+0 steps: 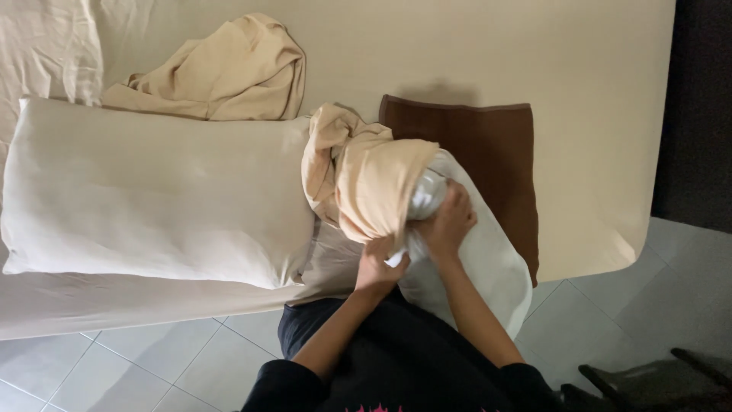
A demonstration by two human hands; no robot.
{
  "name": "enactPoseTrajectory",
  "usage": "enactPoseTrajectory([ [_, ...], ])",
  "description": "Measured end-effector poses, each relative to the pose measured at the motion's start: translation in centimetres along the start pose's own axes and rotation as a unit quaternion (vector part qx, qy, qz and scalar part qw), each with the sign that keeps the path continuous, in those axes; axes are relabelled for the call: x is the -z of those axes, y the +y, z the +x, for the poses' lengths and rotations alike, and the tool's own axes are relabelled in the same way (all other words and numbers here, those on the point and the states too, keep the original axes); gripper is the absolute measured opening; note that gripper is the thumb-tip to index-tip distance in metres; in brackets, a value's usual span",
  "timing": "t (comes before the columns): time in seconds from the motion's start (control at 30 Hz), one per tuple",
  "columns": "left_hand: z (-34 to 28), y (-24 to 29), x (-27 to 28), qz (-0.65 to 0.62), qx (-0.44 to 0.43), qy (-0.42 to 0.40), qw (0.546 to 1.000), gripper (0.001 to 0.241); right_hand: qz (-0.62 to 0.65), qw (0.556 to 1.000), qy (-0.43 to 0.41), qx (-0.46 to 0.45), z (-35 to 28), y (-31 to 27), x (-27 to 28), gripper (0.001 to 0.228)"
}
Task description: The person picks up a long cylindrical pillow and a beige pillowcase. They insert the pillow into the case, smoothing the fabric along the length, and then tie the drawstring at the end to secure it.
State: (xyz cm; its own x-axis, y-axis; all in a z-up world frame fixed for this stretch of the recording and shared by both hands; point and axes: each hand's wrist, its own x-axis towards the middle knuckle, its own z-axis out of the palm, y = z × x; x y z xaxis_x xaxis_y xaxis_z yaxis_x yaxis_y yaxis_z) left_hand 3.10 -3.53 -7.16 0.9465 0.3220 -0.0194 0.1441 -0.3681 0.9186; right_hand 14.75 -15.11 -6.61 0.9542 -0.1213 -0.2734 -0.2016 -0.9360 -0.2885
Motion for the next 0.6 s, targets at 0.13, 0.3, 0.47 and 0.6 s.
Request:
enactPoseTrajectory([
  [0.13,0.8,-1.9,1.4,0.085,0.183,-0.021,0.979,0.06,0.103,0.984,-0.054,0.135,-1.1,0.9,2.6,0.122],
  [0.3,5.6,0.9,1.0,-0.012,0.529,-0.112,0.841,0.149,0.131,0.974,-0.097,-0.161,0.3,15.2,3.4,0.078],
  [0.47,6.8,-6.5,-0.4,-0.004,0.3,0.156,0.941,0.093,0.187,0.963,-0.187,-0.055,-7.2,9.2,5.1,0.041],
  [0.6,4.2,-6.3,2.5,-0.032,0.163,0.153,0.974,0.057,0.162,0.92,-0.356,0.024,-8.2,9.4,5.3,0.049],
])
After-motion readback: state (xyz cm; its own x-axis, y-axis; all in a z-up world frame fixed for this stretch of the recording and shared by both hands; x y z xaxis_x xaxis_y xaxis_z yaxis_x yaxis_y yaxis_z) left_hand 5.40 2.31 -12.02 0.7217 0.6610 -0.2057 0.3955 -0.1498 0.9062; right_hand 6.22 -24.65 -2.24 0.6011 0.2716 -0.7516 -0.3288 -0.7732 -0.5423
